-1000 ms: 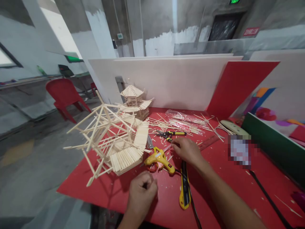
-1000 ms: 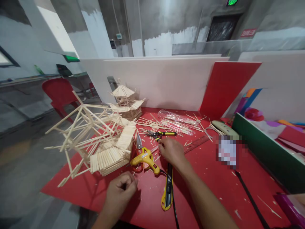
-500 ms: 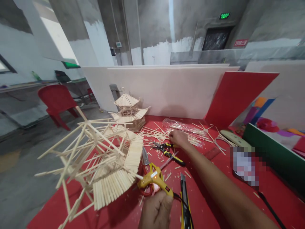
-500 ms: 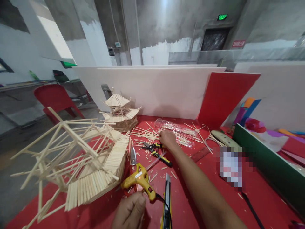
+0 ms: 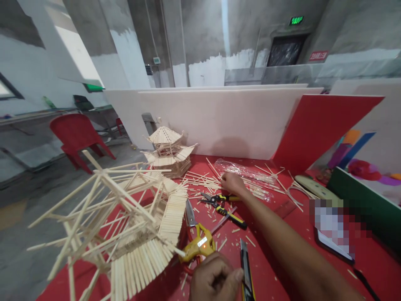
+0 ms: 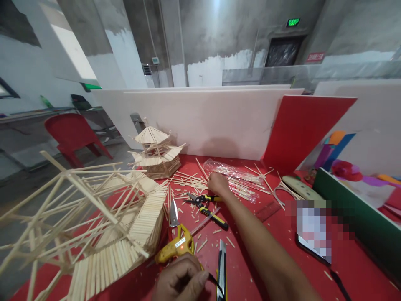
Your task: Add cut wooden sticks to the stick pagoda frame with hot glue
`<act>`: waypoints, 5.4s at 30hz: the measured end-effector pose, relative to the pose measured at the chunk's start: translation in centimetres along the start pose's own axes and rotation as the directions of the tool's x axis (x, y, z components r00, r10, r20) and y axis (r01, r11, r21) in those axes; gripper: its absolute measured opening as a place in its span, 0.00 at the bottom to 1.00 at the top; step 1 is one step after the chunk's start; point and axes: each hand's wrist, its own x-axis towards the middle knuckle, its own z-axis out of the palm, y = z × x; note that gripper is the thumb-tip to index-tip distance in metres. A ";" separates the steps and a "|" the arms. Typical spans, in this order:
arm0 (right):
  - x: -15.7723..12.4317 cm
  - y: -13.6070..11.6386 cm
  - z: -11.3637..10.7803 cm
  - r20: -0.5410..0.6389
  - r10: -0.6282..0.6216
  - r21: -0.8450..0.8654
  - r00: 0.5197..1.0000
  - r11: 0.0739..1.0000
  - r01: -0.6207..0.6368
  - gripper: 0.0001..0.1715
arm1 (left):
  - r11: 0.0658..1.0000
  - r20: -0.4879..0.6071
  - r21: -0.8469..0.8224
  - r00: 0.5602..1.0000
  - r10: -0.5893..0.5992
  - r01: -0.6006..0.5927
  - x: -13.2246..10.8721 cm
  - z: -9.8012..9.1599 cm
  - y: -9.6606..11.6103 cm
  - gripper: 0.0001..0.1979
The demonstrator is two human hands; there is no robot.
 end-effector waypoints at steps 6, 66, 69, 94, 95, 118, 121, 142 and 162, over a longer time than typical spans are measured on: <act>-8.6 -0.6 -3.6 -0.103 -0.235 0.339 0.966 0.905 0.256 0.19 | 0.965 -0.077 -0.184 0.976 -0.205 0.188 -1.3 -0.7 4.0 0.13; -32.7 -14.0 6.3 -0.601 -0.738 0.030 0.308 0.364 0.931 0.22 | 0.629 -0.032 -0.725 0.899 -0.436 0.280 -11.7 -13.8 5.7 0.15; -32.7 -14.2 6.1 -0.607 -0.734 0.046 0.306 0.352 0.935 0.21 | 0.621 -0.017 -0.724 0.894 -0.449 0.298 -11.8 -13.9 5.7 0.15; -34.0 -11.4 5.5 -0.565 -0.682 0.188 0.465 0.442 0.877 0.15 | 0.795 -0.063 -0.559 0.944 -0.324 0.236 -11.8 -11.6 7.0 0.14; -34.0 -11.3 5.4 -0.569 -0.678 0.189 0.465 0.443 0.876 0.14 | 0.801 -0.065 -0.551 0.945 -0.321 0.234 -11.8 -11.5 7.0 0.14; -33.3 -13.9 4.9 -0.619 -0.724 -0.070 0.305 0.438 0.896 0.23 | 0.846 -0.319 -0.521 0.893 -0.317 0.114 -11.6 -13.2 6.7 0.13; -32.6 -14.6 5.5 -0.614 -0.735 -0.100 0.287 0.433 0.896 0.23 | 0.755 -0.257 -0.641 0.889 -0.380 0.138 -10.4 -13.5 6.6 0.13; -31.1 -15.8 6.0 -0.644 -0.718 -0.122 0.264 0.437 0.891 0.14 | 0.629 -0.200 -0.750 0.835 -0.512 0.206 -8.2 -14.0 6.5 0.17; -30.8 -15.1 6.5 -0.625 -0.731 -0.118 0.272 0.434 0.893 0.15 | 0.642 -0.194 -0.736 0.841 -0.505 0.216 -7.8 -14.0 6.5 0.14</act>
